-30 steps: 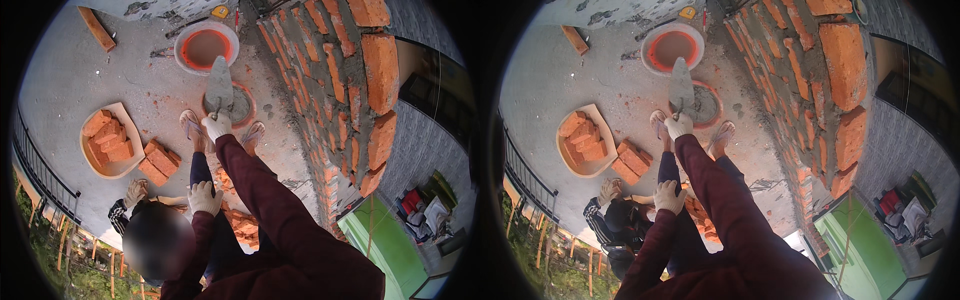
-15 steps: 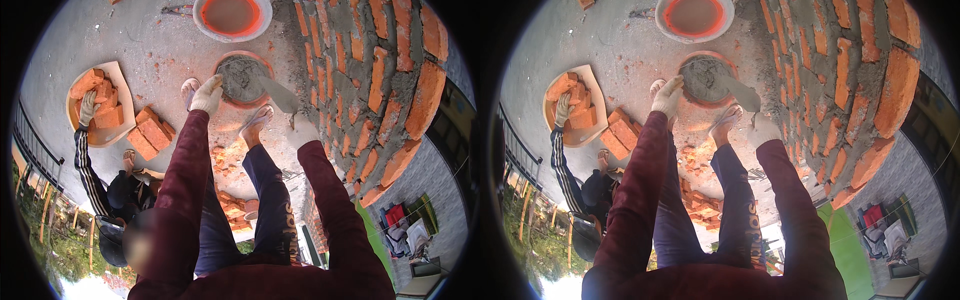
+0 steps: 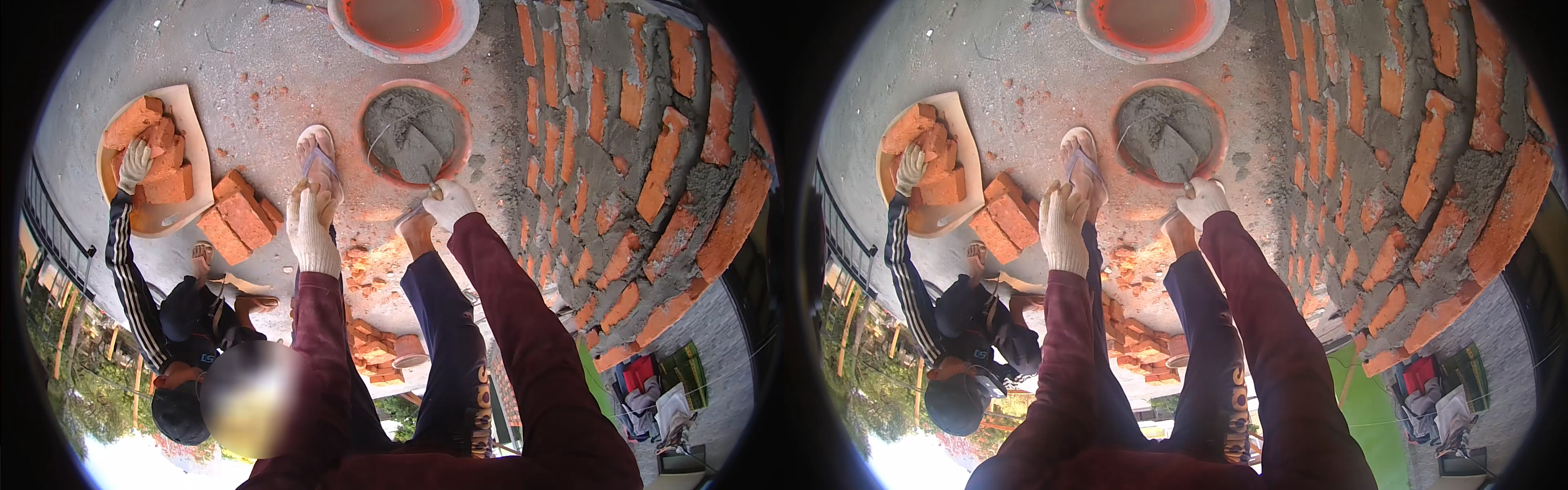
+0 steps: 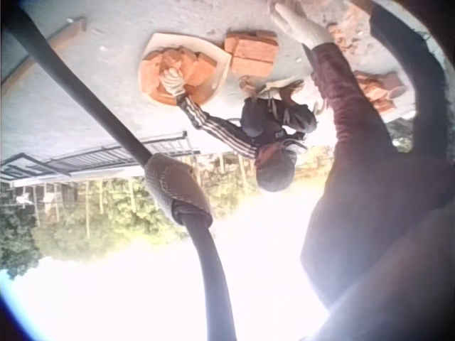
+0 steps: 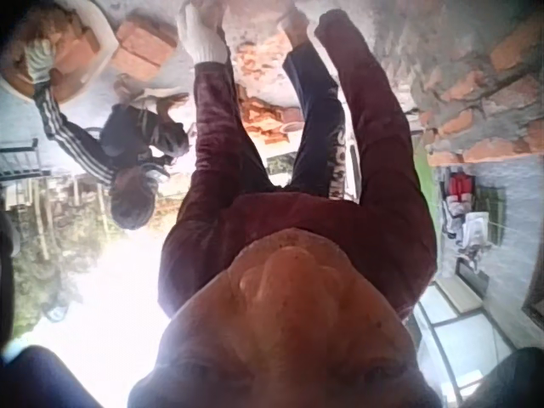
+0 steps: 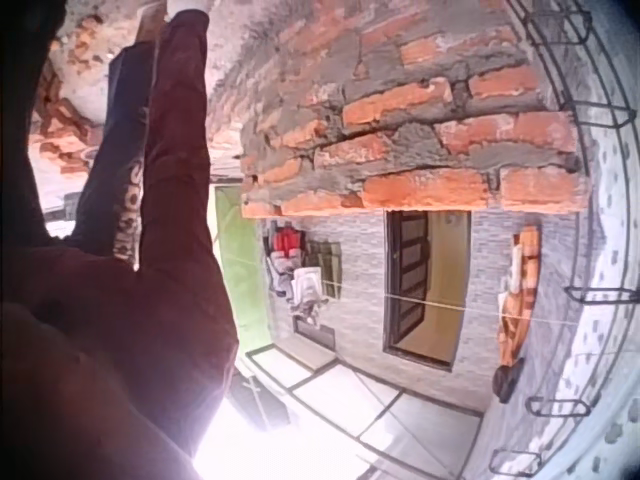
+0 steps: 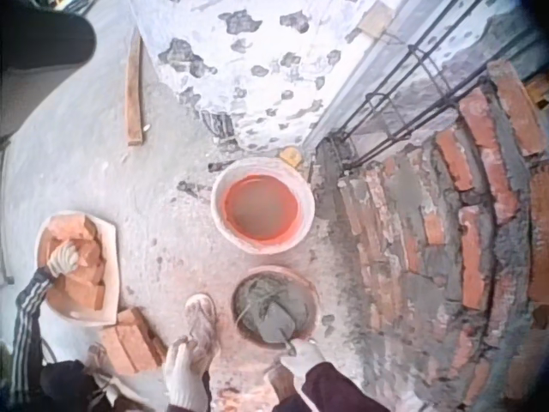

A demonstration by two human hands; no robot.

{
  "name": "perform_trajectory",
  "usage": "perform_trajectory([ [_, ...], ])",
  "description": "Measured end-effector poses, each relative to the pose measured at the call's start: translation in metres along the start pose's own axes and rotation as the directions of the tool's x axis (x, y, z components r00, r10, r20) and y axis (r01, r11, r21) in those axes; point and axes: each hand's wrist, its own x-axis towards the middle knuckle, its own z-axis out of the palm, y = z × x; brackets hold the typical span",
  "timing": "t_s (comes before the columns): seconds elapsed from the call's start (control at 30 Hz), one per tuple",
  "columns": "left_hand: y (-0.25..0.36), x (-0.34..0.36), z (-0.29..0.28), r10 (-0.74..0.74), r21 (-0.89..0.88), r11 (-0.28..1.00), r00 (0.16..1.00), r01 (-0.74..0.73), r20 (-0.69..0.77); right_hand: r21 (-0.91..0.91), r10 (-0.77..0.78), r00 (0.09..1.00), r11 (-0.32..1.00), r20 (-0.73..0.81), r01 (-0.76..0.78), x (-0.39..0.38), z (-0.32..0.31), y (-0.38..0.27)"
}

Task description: The person scoops mortar from a bucket with a trowel, spreads it on a partially built brick wall, and places bricks one by one. They tap bricks into alignment and continue the process along the wall.

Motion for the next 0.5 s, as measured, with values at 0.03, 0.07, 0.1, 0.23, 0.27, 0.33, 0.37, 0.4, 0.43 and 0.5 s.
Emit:
perform_trajectory([
  [0.03,-0.001,-0.001,0.0,0.001,-0.006,1.0,1.0,-0.001,0.007,0.042,0.077,0.994,0.996,0.074,-0.081,0.01,-0.002,-0.009],
  [0.07,-0.001,-0.002,0.001,-0.002,0.003,1.0,1.0,0.002,0.009,0.078,0.151,0.977,0.983,0.148,-0.164,0.015,-0.002,-0.018],
  [0.1,-0.002,-0.001,0.002,-0.012,-0.02,1.0,1.0,0.012,0.009,0.105,0.142,0.978,0.982,0.15,-0.159,0.017,0.0,-0.014],
  [0.23,-0.008,0.009,0.006,-0.018,-0.067,0.998,0.999,0.02,0.031,0.206,-0.028,0.999,0.978,-0.028,0.033,0.013,0.016,0.04],
  [0.27,-0.007,0.011,0.0,0.016,-0.059,0.998,1.0,-0.015,0.022,0.214,-0.037,0.999,0.976,-0.002,0.036,-0.003,0.008,0.028],
  [0.33,-0.005,0.013,-0.001,0.012,-0.069,0.998,1.0,-0.013,-0.014,0.096,-0.081,0.996,0.992,-0.04,0.084,-0.03,-0.004,0.036],
  [0.37,-0.002,0.013,0.005,-0.016,-0.034,0.999,0.999,0.015,-0.043,0.136,-0.011,1.0,0.991,-0.008,0.012,-0.046,-0.014,0.037],
  [0.4,-0.004,0.009,0.017,-0.024,-0.054,0.998,1.0,0.023,-0.014,0.156,-0.016,0.999,0.988,-0.05,0.024,-0.064,-0.028,0.04],
  [0.43,0.001,0.008,0.019,-0.01,-0.063,0.998,1.0,0.009,-0.013,0.108,-0.019,0.997,0.994,-0.07,0.026,-0.081,-0.047,0.03],
  [0.5,0.006,0.009,0.028,-0.01,-0.046,0.999,1.0,0.011,0.016,0.099,0.052,0.996,0.994,-0.068,-0.045,-0.117,-0.089,0.016],
])
